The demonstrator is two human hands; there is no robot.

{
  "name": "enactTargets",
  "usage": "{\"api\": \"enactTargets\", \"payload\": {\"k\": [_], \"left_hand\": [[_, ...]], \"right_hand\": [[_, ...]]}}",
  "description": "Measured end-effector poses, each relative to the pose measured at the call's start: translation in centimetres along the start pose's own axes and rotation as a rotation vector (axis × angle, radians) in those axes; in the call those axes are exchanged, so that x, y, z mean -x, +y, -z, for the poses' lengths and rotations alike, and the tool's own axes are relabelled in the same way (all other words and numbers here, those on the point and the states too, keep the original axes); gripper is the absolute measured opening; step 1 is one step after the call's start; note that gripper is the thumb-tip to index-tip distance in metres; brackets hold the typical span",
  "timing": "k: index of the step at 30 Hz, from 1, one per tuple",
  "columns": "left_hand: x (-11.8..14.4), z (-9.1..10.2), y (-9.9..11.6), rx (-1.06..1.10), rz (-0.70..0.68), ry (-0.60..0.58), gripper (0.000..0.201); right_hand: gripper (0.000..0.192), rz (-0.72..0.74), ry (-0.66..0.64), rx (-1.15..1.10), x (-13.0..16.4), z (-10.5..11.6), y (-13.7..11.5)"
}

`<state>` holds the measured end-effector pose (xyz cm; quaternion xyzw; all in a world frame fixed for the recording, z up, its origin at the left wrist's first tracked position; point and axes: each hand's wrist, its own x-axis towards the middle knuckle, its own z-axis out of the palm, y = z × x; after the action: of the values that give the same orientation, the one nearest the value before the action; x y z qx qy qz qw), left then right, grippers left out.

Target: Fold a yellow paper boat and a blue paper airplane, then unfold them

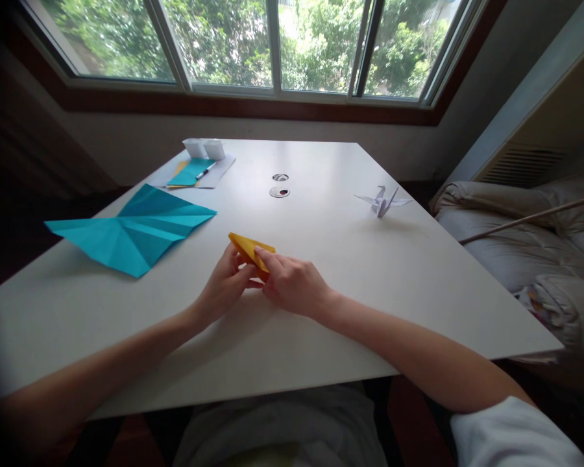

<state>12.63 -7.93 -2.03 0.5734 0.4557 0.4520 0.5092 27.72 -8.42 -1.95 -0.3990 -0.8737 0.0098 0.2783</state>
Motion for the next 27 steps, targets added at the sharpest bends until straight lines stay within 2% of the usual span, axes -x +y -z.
{"api": "enactTargets", "payload": {"k": [4,11,18,27], "left_hand": [[-0.2,0.1,0.0,-0.054,-0.050,-0.010,0.034],[-0.4,0.6,-0.2,-0.269,-0.169,0.069,0.033],[0.4,0.2,1.0,-0.374,-0.224,0.039,0.038],[0.8,-0.3,1.6,-0.480,-0.258,0.032,0.034]], "right_hand": [[0.041,-0.041,0.030,0.055,-0.2,0.3,0.2],[0.031,-0.035,0.135,0.139,-0.4,1.5,0.5],[0.031,-0.121,0.075,0.073,-0.6,1.4,0.5],[0.030,-0.167,0.087,-0.008,-0.7,1.9,0.5]]}}
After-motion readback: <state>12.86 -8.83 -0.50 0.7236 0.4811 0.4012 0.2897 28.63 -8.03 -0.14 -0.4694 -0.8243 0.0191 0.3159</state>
